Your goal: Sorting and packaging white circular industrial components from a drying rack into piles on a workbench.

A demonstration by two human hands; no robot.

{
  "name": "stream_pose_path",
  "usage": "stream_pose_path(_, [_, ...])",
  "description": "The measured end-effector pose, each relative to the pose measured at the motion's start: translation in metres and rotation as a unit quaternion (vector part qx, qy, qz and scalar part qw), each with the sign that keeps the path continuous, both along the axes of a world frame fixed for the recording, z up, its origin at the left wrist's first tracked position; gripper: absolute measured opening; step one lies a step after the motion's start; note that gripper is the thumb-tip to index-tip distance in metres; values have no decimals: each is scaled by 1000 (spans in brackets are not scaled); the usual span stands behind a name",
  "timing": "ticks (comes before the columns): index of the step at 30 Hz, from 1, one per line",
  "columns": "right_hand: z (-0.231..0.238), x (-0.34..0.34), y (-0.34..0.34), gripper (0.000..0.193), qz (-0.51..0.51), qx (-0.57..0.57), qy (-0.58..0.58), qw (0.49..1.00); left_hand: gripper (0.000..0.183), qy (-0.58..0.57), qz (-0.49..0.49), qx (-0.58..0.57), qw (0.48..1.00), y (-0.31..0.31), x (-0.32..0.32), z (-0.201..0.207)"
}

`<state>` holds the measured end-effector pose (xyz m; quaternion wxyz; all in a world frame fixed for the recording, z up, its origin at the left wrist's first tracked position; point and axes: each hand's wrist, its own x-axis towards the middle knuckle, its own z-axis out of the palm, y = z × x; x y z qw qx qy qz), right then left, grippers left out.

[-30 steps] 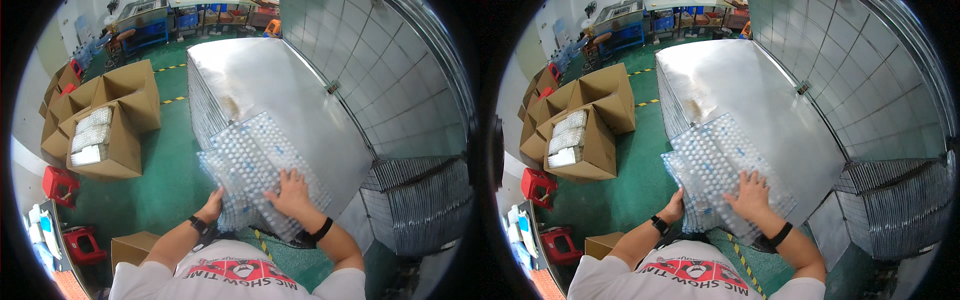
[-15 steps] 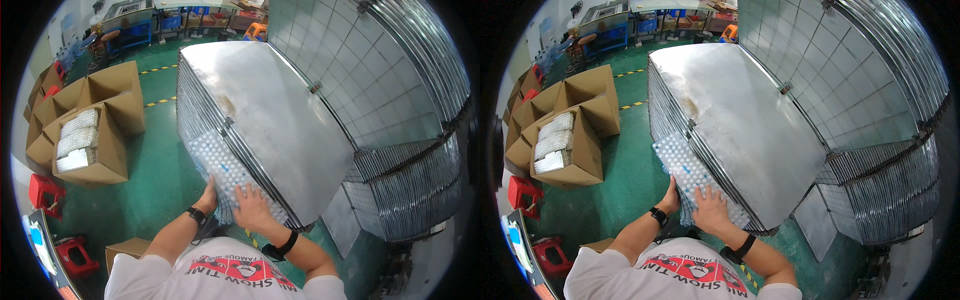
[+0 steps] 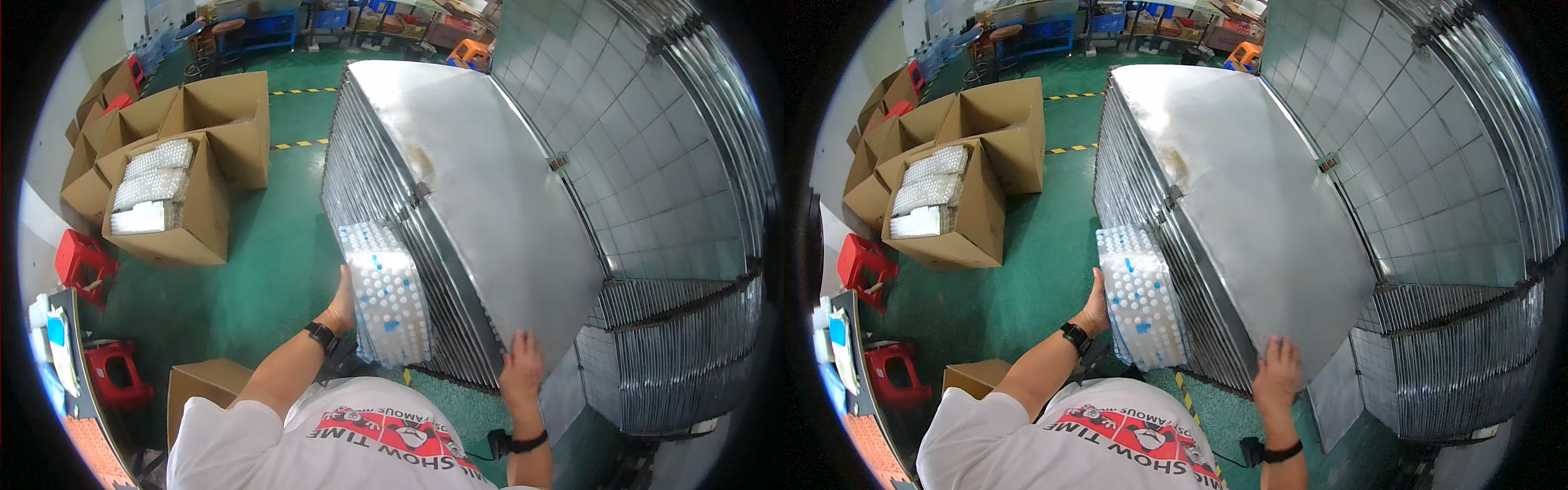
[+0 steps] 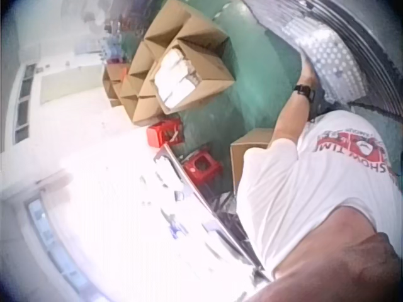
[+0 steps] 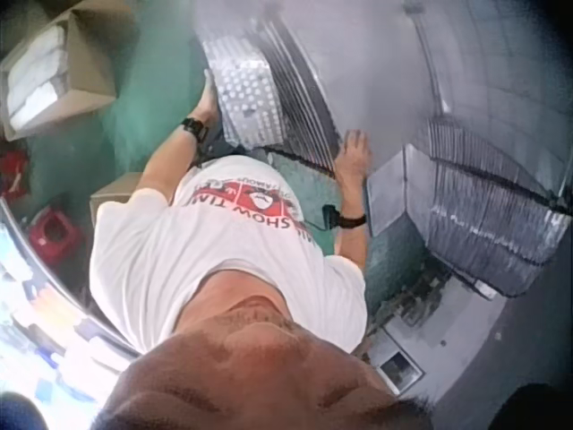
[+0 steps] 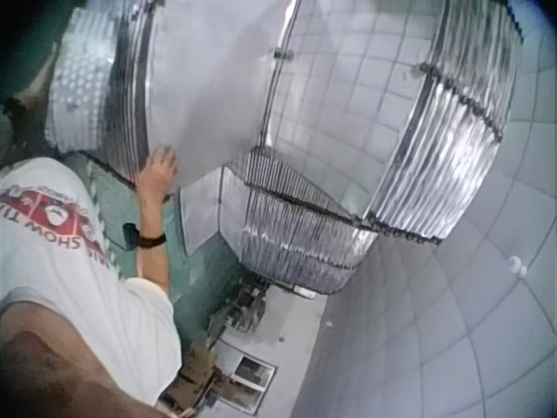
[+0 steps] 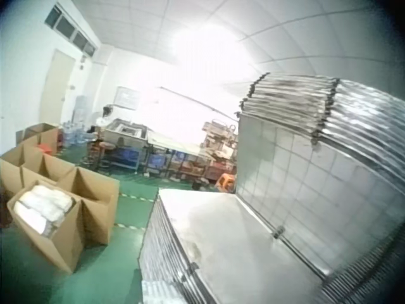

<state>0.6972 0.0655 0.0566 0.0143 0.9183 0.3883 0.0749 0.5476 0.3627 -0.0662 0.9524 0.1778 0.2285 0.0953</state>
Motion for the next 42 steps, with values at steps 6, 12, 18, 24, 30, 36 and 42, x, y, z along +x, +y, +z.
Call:
stream_pose_path(6, [161, 51, -24, 27, -74, 108, -311, 941, 86, -23, 41, 25, 999, -1, -9, -39])
stream_pose_path(12, [240, 181, -1, 42, -55, 242, -535, 808, 90, -47, 31, 71, 996, -13, -4, -52])
stream_pose_path(18, [12, 223, 47, 78, 68, 43, 96, 992, 92, 6, -14, 96, 995, -33, 6, -60])
stream_pose_path(24, [-47, 152, 67, 86, 2, -33, 200, 979, 91, -14, -42, 124, 991, -47, 6, -58])
stream_pose_path(30, [-40, 33, 80, 93, 35, -82, 143, 986, 94, 9, -77, 123, 989, -52, 12, -57])
stream_pose_path(36, [-48, 19, 67, 77, 73, -119, 89, 986, 102, 10, -68, 39, 997, -51, 7, -60])
stream_pose_path(42, [-17, -69, 105, 67, 116, -189, 166, 961, 105, -16, -45, 55, 997, -58, 10, -71])
